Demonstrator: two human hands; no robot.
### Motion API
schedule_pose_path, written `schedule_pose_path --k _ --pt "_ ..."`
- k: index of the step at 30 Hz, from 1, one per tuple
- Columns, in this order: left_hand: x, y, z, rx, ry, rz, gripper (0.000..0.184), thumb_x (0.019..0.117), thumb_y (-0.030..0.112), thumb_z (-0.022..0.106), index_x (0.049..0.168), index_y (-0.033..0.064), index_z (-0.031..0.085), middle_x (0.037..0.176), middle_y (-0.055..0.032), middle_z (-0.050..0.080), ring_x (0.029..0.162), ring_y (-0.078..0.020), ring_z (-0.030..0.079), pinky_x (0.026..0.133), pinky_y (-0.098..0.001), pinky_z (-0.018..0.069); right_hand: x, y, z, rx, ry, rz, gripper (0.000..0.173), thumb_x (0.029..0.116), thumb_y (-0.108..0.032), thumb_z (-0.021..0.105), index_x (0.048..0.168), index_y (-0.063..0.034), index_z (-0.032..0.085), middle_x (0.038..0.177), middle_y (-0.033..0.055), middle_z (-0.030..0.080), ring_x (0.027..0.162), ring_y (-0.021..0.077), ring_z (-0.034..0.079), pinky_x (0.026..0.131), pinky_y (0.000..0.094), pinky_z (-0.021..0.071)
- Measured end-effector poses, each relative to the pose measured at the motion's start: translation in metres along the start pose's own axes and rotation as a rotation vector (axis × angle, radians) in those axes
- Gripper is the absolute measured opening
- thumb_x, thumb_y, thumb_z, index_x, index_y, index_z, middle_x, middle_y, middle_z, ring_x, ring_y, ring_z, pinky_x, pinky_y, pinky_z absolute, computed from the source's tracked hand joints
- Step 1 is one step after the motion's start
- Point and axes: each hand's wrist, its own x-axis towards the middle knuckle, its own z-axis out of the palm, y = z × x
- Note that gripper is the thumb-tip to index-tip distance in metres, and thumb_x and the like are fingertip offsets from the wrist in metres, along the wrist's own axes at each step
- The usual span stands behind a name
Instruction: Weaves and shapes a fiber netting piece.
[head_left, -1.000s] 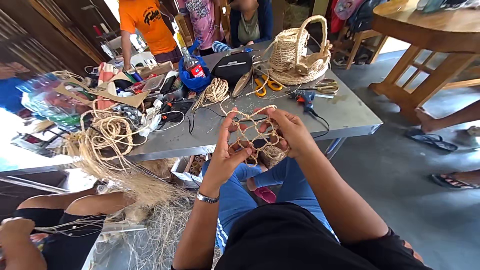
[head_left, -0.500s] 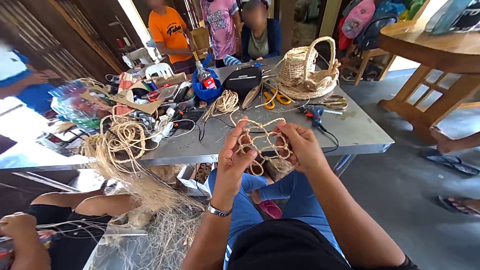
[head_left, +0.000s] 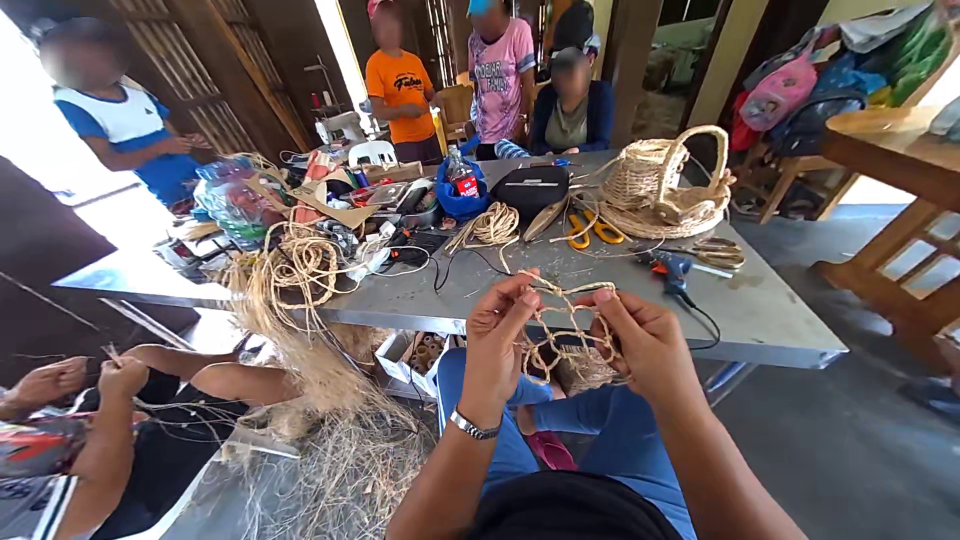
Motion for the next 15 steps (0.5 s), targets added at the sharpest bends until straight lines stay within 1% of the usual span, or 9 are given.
schedule_pose_path --k 3,5,6,7,9,10,11,13,15 --pt "-0.001 -0.009 -0.006 0.202 -0.054 0.091 0.023 0.0949 0.0 0.066 0.117 0.0022 0.072 0.112 -0.0074 0.069 0.096 -0.0133 0.067 0.091 -0.0316 0.0572 -0.002 0.0 -0.003 0.003 0.005 -0.027 0.031 0.1099 -0.021 0.047 0.111 -0.0056 0.074 0.067 -0.0054 0.06 0.045 0.0001 0.047 0.038 0.0148 0.0393" --pt "-0.004 -0.013 -0.007 0.304 -0.072 0.121 0.025 0.095 0.0 0.066 0.12 -0.0012 0.07 0.112 -0.0094 0.068 0.096 -0.0147 0.067 0.089 -0.0317 0.0582 -0.003 0.001 -0.005 0.019 0.007 -0.033 0.032 0.1102 -0.021 0.045 0.111 -0.0052 0.073 0.07 -0.0049 0.062 0.047 -0.0004 0.048 0.039 0.0142 0.0394" --pt "-0.005 -0.013 -0.006 0.343 -0.08 0.123 0.027 0.0951 0.0 0.066 0.122 -0.0019 0.069 0.11 -0.0095 0.069 0.096 -0.0146 0.067 0.09 -0.0315 0.0582 -0.002 0.003 -0.007 0.026 0.0 -0.044 0.032 0.11 -0.021 0.045 0.11 -0.0056 0.073 0.075 -0.0049 0.065 0.051 -0.0008 0.051 0.043 0.0138 0.0418" --pt "-0.007 -0.012 -0.005 0.399 -0.088 0.13 0.029 0.0951 0.002 0.067 0.124 -0.0015 0.069 0.11 -0.0095 0.069 0.098 -0.0148 0.067 0.091 -0.032 0.0578 -0.001 0.006 -0.009 0.038 -0.022 -0.056 0.032 0.1094 -0.024 0.046 0.11 -0.0065 0.074 0.084 -0.0044 0.07 0.06 -0.0001 0.057 0.051 0.0148 0.0464" --pt "-0.011 -0.01 -0.003 0.571 -0.087 0.166 0.029 0.095 0.01 0.069 0.123 0.0057 0.072 0.116 -0.0061 0.071 0.108 -0.0141 0.065 0.095 -0.0332 0.0536 0.001 0.012 -0.017 0.109 -0.125 -0.036 0.034 0.1066 -0.035 0.051 0.112 -0.0081 0.072 0.105 -0.0006 0.074 0.084 0.0064 0.067 0.075 0.0231 0.0569" --pt "-0.013 -0.009 -0.002 0.642 -0.081 0.193 0.028 0.095 0.014 0.07 0.122 0.0106 0.074 0.118 -0.0039 0.071 0.114 -0.0149 0.061 0.097 -0.0341 0.0483 0.001 0.013 -0.02 0.14 -0.183 -0.02 0.038 0.1045 -0.041 0.054 0.114 -0.0075 0.07 0.112 0.0017 0.073 0.093 0.0105 0.069 0.083 0.0277 0.058" --pt "-0.013 -0.008 -0.001 0.691 -0.076 0.223 0.027 0.0946 0.017 0.071 0.121 0.014 0.076 0.118 -0.0021 0.072 0.117 -0.0156 0.059 0.098 -0.0349 0.0457 0.002 0.012 -0.021 0.161 -0.227 -0.007 0.041 0.1017 -0.044 0.059 0.116 -0.0072 0.07 0.114 0.0025 0.073 0.098 0.0127 0.069 0.088 0.0301 0.0577" --pt "-0.011 -0.006 0.001 0.709 -0.105 0.241 0.028 0.0948 0.016 0.071 0.122 0.0154 0.075 0.117 0.0 0.072 0.116 -0.0149 0.059 0.099 -0.0353 0.0451 0.002 0.01 -0.019 0.168 -0.251 0.011 0.035 0.0977 -0.035 0.067 0.116 -0.0059 0.07 0.108 0.0025 0.074 0.096 0.0126 0.07 0.088 0.0309 0.0582" --pt "-0.009 -0.002 -0.001 0.636 -0.184 0.212 0.03 0.0971 0.014 0.068 0.127 0.0118 0.072 0.117 -0.002 0.072 0.11 -0.0144 0.064 0.096 -0.0342 0.0515 0.0 0.006 -0.015 0.168 -0.21 0.035 0.023 0.0977 -0.019 0.066 0.114 -0.0041 0.071 0.101 0.0036 0.075 0.091 0.012 0.071 0.084 0.0297 0.0601"
